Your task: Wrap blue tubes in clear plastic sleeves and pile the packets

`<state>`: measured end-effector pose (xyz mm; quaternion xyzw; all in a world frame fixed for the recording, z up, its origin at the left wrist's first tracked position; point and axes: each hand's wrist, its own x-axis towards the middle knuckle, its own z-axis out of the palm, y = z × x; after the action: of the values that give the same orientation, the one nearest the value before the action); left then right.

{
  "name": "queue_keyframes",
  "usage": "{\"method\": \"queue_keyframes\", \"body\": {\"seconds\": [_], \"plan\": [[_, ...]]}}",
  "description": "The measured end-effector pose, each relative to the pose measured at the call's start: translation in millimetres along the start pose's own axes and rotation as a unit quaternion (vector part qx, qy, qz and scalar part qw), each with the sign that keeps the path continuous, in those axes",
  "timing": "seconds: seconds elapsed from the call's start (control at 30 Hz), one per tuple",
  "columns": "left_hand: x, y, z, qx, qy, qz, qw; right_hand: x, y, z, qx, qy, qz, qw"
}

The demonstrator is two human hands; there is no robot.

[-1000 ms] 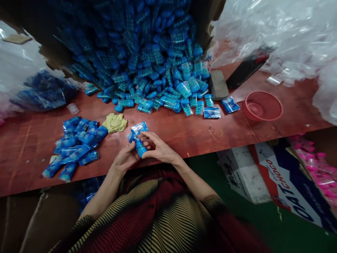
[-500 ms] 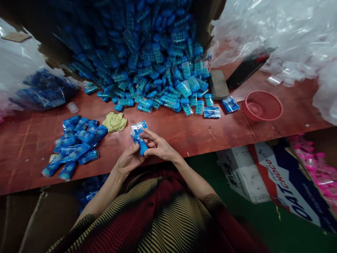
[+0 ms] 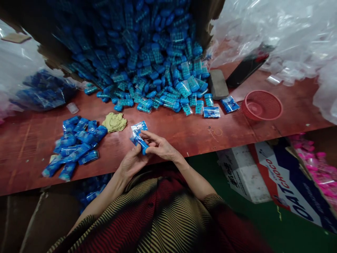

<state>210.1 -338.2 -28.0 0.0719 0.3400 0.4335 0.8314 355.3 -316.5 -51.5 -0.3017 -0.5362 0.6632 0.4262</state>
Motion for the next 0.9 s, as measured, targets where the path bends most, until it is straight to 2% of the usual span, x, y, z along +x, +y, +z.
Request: {"method": "queue_keyframes", "body": {"seconds": [0.23, 0.43, 0.6, 0.73, 0.9], "plan": [[0, -1, 5.7, 0.015, 0.015, 0.022, 1.000, -1, 6, 0, 0.014, 0.040, 0.005, 0.999], [-2, 3, -1.3, 0.025, -0.044, -0.018, 0.999, -2, 3, -3, 0.084, 0.007, 0.040, 0.996], [-4, -4, 1.5, 0.013, -0.015, -0.009, 1.000, -1, 4, -2, 0.127, -0.007, 0.037, 0.991], [-3, -10, 9.5, -0.009, 0.013, 0.024, 1.000, -1, 7, 1, 0.106, 0.027, 0.016, 0.994], [-2, -10, 13.7, -0.020, 0.021, 0.029, 0.999, -3, 12, 7, 0.048, 0.110, -0.007, 0.993]]}}
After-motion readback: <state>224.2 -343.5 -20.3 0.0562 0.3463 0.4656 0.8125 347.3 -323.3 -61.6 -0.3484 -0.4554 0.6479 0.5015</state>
